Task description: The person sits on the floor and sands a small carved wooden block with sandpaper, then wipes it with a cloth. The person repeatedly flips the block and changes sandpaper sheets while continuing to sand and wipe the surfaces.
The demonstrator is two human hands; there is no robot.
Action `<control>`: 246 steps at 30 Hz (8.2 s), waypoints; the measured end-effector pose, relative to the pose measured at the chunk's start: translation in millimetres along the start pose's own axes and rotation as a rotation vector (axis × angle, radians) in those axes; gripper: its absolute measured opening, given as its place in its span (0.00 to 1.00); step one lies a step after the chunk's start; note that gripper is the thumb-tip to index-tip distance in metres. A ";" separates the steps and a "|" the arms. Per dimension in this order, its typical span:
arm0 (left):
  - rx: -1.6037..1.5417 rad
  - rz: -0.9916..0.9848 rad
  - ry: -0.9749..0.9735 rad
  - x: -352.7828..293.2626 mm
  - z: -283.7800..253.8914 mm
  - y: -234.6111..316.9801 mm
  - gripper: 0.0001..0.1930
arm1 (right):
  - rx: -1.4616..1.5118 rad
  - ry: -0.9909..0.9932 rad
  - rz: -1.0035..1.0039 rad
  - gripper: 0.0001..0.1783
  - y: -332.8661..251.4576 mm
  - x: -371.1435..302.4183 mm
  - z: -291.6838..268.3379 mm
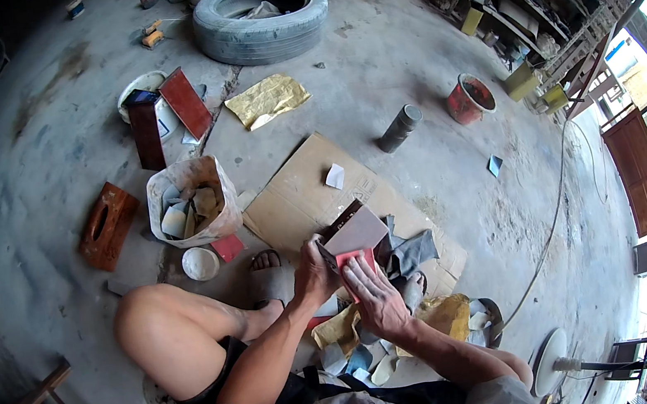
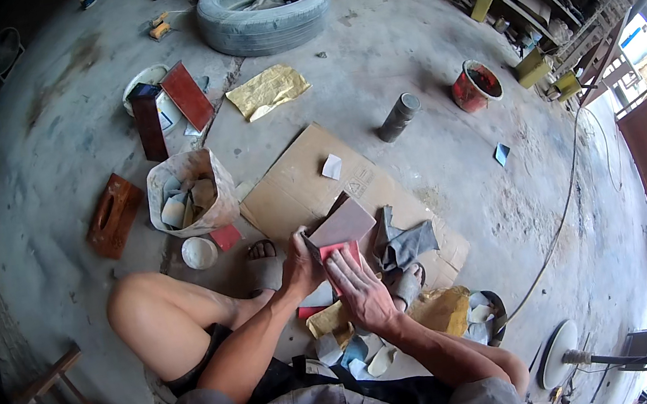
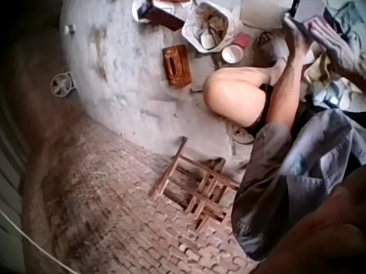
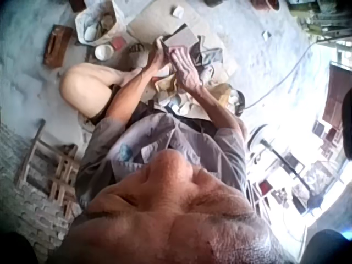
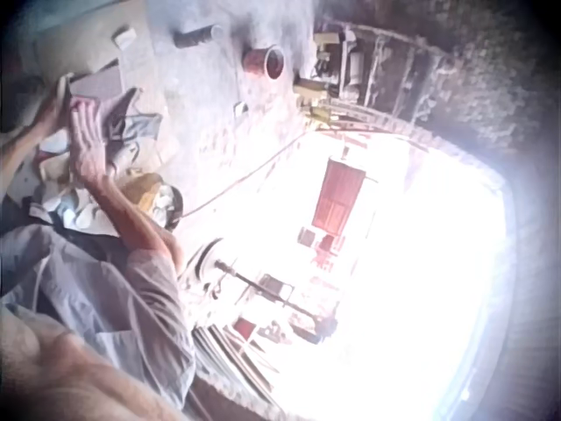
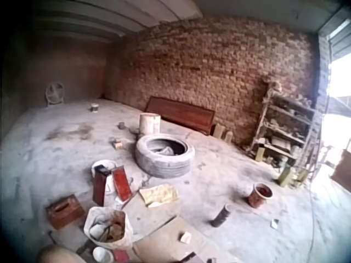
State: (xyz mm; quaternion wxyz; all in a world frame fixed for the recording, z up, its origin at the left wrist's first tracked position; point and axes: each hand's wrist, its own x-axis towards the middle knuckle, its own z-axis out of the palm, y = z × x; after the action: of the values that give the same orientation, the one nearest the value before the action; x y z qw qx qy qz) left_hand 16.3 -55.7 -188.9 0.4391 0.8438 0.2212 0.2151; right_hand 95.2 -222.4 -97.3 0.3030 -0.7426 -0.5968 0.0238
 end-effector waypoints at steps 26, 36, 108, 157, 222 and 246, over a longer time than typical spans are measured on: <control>0.118 -0.097 -0.119 -1.8 4.1 -1.3 0.59 | 0.251 0.059 0.137 0.28 5.1 49.2 -1.6; 0.238 0.117 -0.020 -0.5 4.8 -2.9 0.49 | -0.099 -0.090 -0.052 0.33 10.2 39.4 19.3; 0.077 -0.142 0.060 -20.7 20.2 13.2 0.55 | -0.206 0.287 0.443 0.17 40.8 39.4 -35.3; -0.013 -0.129 0.061 -17.0 16.7 12.7 0.54 | -0.282 0.080 0.043 0.31 52.5 41.9 -8.0; 0.038 -0.059 0.026 -16.4 9.4 9.4 0.52 | -0.349 -0.094 -0.036 0.34 9.8 16.7 1.6; 0.122 0.082 0.132 -11.7 4.1 24.4 0.27 | -0.554 -0.224 -0.001 0.37 -17.5 46.5 8.0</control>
State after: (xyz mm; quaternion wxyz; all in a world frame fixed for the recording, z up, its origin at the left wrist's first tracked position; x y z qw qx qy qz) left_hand 13.6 -77.5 -172.6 0.3622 0.8613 0.2278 0.2741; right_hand 90.0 -175.3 -80.3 0.0213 -0.7894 -0.6108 -0.0583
